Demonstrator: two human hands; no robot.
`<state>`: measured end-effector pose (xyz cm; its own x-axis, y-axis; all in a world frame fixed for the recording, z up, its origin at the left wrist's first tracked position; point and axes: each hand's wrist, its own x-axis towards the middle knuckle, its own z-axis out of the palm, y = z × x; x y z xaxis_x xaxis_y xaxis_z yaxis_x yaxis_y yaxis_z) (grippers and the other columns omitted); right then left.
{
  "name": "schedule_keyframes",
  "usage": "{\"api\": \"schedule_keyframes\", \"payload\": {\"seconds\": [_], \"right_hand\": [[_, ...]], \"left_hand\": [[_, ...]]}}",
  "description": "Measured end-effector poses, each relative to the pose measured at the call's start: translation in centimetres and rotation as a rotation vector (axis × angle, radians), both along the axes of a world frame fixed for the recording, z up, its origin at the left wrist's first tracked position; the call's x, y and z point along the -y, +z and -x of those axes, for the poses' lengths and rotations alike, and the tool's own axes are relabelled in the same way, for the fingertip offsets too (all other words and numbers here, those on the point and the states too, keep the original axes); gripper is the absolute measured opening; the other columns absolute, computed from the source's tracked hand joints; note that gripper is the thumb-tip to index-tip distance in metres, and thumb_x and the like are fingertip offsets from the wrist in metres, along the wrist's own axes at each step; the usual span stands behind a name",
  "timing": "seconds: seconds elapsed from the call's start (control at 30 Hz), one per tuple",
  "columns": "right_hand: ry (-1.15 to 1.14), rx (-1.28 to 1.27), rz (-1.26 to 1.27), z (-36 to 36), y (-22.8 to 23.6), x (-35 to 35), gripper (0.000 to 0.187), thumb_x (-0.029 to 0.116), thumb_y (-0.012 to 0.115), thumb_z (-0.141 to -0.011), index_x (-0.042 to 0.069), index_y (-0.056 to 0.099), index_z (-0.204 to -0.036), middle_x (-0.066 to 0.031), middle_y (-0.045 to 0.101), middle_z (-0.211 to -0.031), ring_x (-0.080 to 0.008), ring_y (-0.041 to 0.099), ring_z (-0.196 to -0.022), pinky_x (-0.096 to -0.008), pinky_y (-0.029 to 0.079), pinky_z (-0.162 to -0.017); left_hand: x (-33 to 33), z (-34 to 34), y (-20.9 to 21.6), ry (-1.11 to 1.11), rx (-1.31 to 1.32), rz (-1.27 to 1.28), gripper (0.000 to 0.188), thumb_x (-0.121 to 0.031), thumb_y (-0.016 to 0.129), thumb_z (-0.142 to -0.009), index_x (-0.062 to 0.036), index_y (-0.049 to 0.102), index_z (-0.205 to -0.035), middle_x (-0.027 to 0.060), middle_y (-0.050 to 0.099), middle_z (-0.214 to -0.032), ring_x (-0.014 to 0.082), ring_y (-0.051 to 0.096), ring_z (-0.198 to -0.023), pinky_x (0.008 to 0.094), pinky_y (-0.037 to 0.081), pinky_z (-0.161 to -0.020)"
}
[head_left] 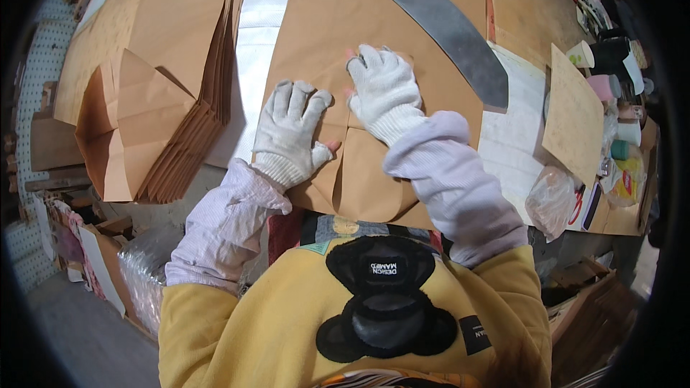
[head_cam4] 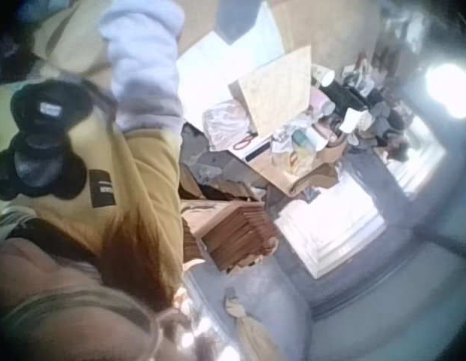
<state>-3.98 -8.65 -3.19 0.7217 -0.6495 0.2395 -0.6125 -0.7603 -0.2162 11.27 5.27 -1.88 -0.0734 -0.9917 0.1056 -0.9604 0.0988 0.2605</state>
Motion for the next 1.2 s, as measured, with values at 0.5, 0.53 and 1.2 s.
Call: {"api": "schedule_keyframes", "payload": {"seconds": [0.5,0.53,1.2], "right_hand": [[-0.689,-0.300,-0.328,13.4,0.7,11.7,0.084,0.059,0.083,-0.080,0.006,0.057,-0.141,-0.0152,0.060,-0.141,-0.0344,0.055,-0.135,-0.0449,0.044,-0.112],[-0.729,-0.266,-0.229,13.5,0.6,11.8,0.083,0.059,0.083,-0.080,0.007,0.058,-0.139,-0.0141,0.063,-0.137,-0.0342,0.058,-0.131,-0.0452,0.046,-0.110],[-0.328,0.106,-0.494,12.6,0.6,-2.4,0.015,0.015,0.077,-0.089,0.004,0.070,-0.097,-0.0150,0.070,-0.088,-0.0316,0.071,-0.084,-0.0425,0.054,-0.076]], "left_hand": [[7.5,1.3,-1.2,-0.220,-0.146,0.143,0.088,-0.044,0.091,-0.055,-0.0076,0.056,-0.126,0.0138,0.056,-0.122,0.0371,0.054,-0.123,0.0478,0.043,-0.113],[7.7,1.4,-1.4,-0.222,-0.191,0.145,0.087,-0.044,0.091,-0.055,-0.0073,0.056,-0.126,0.0138,0.057,-0.121,0.0370,0.054,-0.122,0.0477,0.044,-0.112],[-4.8,-1.9,1.1,0.503,-0.016,-0.101,0.087,-0.047,0.093,-0.065,-0.0025,0.059,-0.132,0.0162,0.059,-0.128,0.0367,0.054,-0.125,0.0453,0.046,-0.108]]}}
